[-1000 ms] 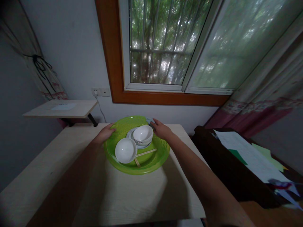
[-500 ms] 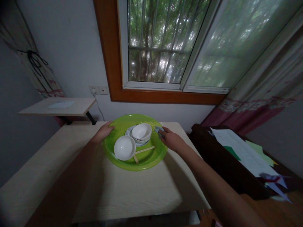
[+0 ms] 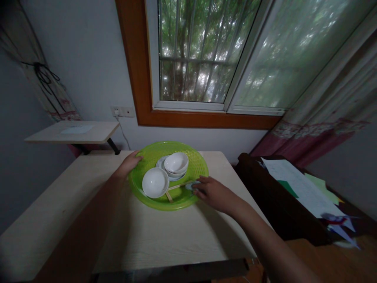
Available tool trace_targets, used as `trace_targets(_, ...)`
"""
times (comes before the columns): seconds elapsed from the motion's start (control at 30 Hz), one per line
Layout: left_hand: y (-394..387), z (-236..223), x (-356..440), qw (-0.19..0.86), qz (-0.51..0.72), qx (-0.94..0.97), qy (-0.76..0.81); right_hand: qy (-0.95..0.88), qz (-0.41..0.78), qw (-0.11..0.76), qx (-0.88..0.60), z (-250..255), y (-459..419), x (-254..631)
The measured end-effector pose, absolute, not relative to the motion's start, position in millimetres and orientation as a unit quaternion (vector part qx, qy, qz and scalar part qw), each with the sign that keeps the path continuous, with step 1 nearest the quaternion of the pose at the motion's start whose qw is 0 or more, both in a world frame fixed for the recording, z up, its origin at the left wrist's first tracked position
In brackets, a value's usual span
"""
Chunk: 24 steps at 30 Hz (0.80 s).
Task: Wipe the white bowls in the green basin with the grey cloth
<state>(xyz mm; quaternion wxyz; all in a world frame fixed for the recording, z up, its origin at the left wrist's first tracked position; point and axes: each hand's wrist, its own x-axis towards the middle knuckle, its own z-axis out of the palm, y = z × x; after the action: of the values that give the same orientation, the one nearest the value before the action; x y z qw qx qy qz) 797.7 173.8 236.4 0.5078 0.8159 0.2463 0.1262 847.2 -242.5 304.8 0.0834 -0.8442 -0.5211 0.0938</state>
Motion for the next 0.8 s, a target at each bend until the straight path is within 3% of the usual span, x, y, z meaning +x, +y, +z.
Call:
trace_targets(0.33, 164.8, 236.7, 792.3, 0.520, 0.142, 0.801, 0.261, -0.574, 0.228, 0.230, -0.752, 315.6, -216.2, 804.2)
trace_targets(0.47, 160.3, 240.4, 789.8, 0.518, 0.136, 0.803, 0.261, -0.578, 0.247, 0.249, -0.737, 313.5, -199.7, 793.8)
trace_targets(0.63, 160.3, 239.4, 788.8, 0.518, 0.141, 0.802, 0.262, -0.539, 0.229, 0.168, -0.793, 310.3, -205.0, 814.0)
trace_targets(0.8, 167.4, 230.5, 791.7, 0.544, 0.142, 0.789, 0.248, -0.474, 0.095, -0.029, -0.875, 307.5, -216.0, 852.8)
